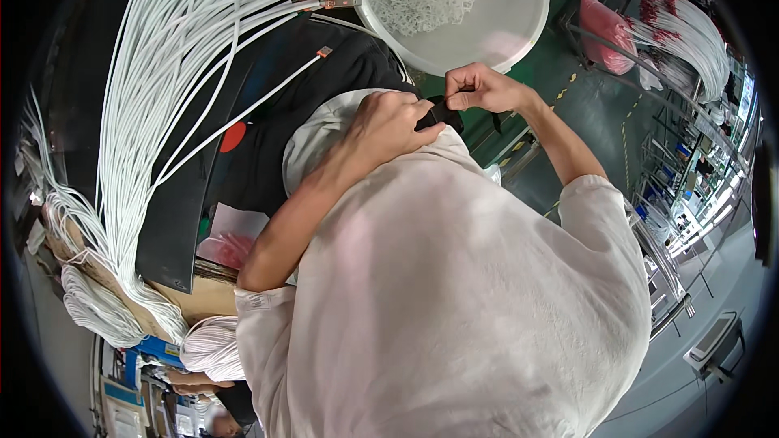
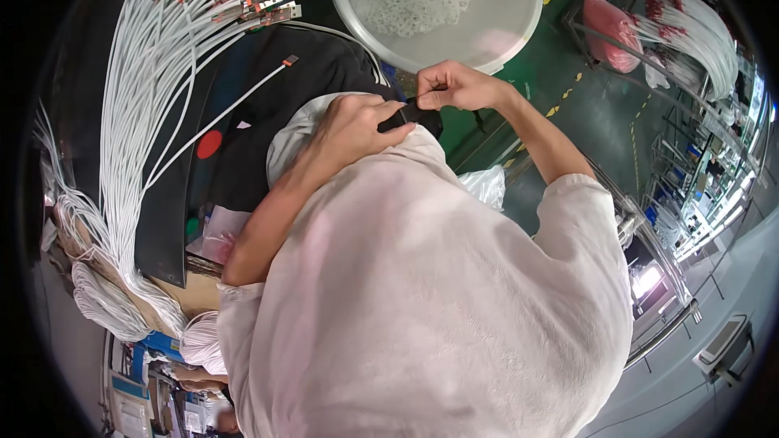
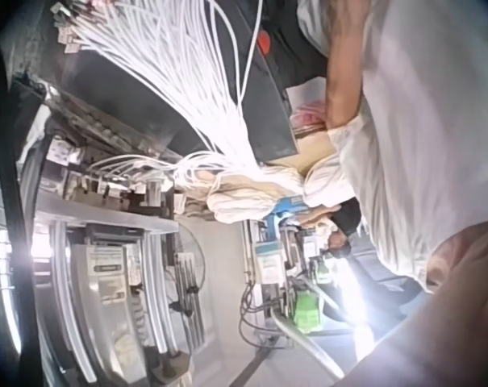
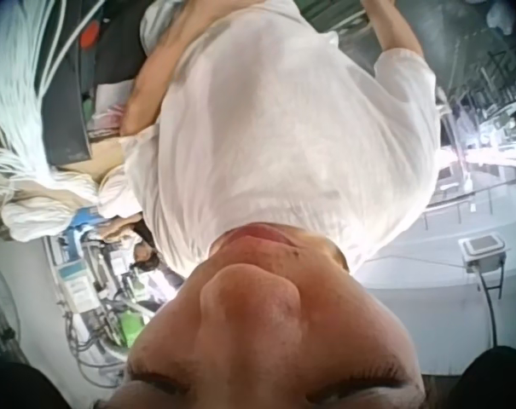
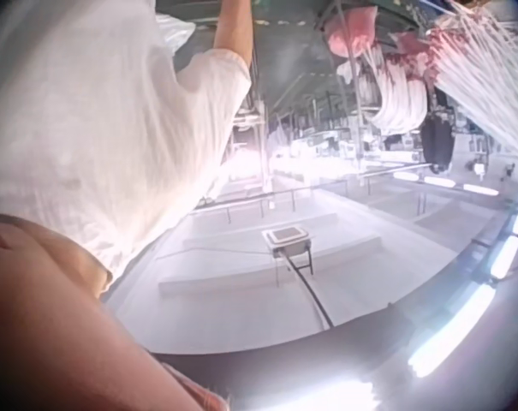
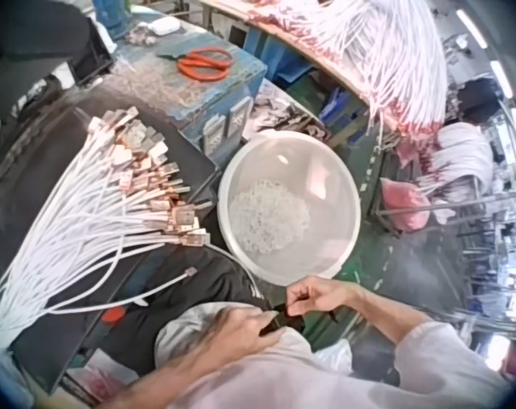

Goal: The person inserts cable ends into a metal fixture by hand, places the fixture into a press machine to mold the connectors, and removes the processed cables.

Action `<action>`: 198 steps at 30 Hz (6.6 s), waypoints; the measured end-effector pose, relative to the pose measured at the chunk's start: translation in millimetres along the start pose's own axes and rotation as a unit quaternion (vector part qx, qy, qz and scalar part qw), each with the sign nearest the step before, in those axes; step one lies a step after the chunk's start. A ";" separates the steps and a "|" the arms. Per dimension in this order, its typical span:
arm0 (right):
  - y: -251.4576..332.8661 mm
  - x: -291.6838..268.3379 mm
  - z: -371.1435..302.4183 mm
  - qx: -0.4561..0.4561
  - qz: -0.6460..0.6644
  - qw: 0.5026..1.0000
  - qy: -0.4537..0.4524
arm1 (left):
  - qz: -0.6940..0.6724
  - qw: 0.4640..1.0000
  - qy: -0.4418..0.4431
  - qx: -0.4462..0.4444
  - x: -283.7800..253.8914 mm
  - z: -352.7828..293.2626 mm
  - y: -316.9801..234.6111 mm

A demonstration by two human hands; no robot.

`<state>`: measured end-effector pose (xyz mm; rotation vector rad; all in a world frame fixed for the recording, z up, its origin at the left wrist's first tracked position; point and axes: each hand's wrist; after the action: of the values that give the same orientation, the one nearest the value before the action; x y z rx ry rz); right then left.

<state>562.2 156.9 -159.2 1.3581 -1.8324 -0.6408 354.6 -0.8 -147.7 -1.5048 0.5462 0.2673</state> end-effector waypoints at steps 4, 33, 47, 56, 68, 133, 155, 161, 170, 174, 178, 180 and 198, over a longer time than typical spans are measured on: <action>-26.4 1.6 6.6 0.031 0.005 0.998 -0.046 | 0.003 0.997 0.010 -0.074 -16.2 0.9 -9.9; -62.7 19.7 -7.6 0.173 0.293 0.938 -0.072 | 0.078 0.991 -0.083 -0.064 -20.7 9.4 34.0; -75.8 95.2 -29.4 -0.032 0.231 0.957 -0.173 | 0.039 0.943 0.324 -0.063 -24.4 65.3 14.7; -78.8 76.2 -23.4 0.065 -0.040 0.991 -0.112 | -0.024 0.911 0.396 -0.110 -16.4 81.7 27.4; -19.3 18.2 -63.2 0.099 0.005 0.995 -0.005 | 0.134 0.911 0.384 -0.073 29.4 89.8 18.1; 247.2 53.4 77.6 -0.120 -0.590 0.666 0.440 | 0.336 0.901 -0.250 -0.117 -306.5 -198.6 13.3; 412.3 113.5 225.4 -0.323 -0.515 0.767 0.205 | 0.275 0.712 -0.646 0.013 -300.2 -173.9 21.9; 470.4 127.7 195.5 -0.123 -0.660 0.723 0.162 | 0.101 0.729 -0.671 -0.093 -301.2 -177.2 20.6; 429.5 99.7 249.2 -0.187 -0.320 0.882 0.291 | -0.016 0.696 -0.718 0.018 -300.6 -182.0 26.6; 471.6 45.4 220.9 -0.112 -0.442 0.872 0.177 | -0.337 0.771 -0.538 -0.051 -330.8 -195.2 22.9; 488.6 10.5 184.2 -0.164 -0.380 0.904 0.103 | -0.326 0.905 -0.245 -0.122 -374.3 -153.8 0.6; 485.2 8.8 179.1 -0.215 -0.355 0.904 0.105 | -0.347 0.920 -0.171 -0.061 -374.8 -101.9 -12.0; 404.2 135.2 218.3 -0.284 -0.671 0.678 -0.096 | -0.400 0.787 -0.456 -0.114 -316.7 -133.5 28.9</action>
<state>134.4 145.0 55.8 2.0186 -0.2687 -1.9245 47.1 -78.4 -12.4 -1.4931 -0.9285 0.3504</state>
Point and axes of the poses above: each hand's wrist, its own z-axis towards the middle knuckle, its own x-axis out of the palm, y = z × x
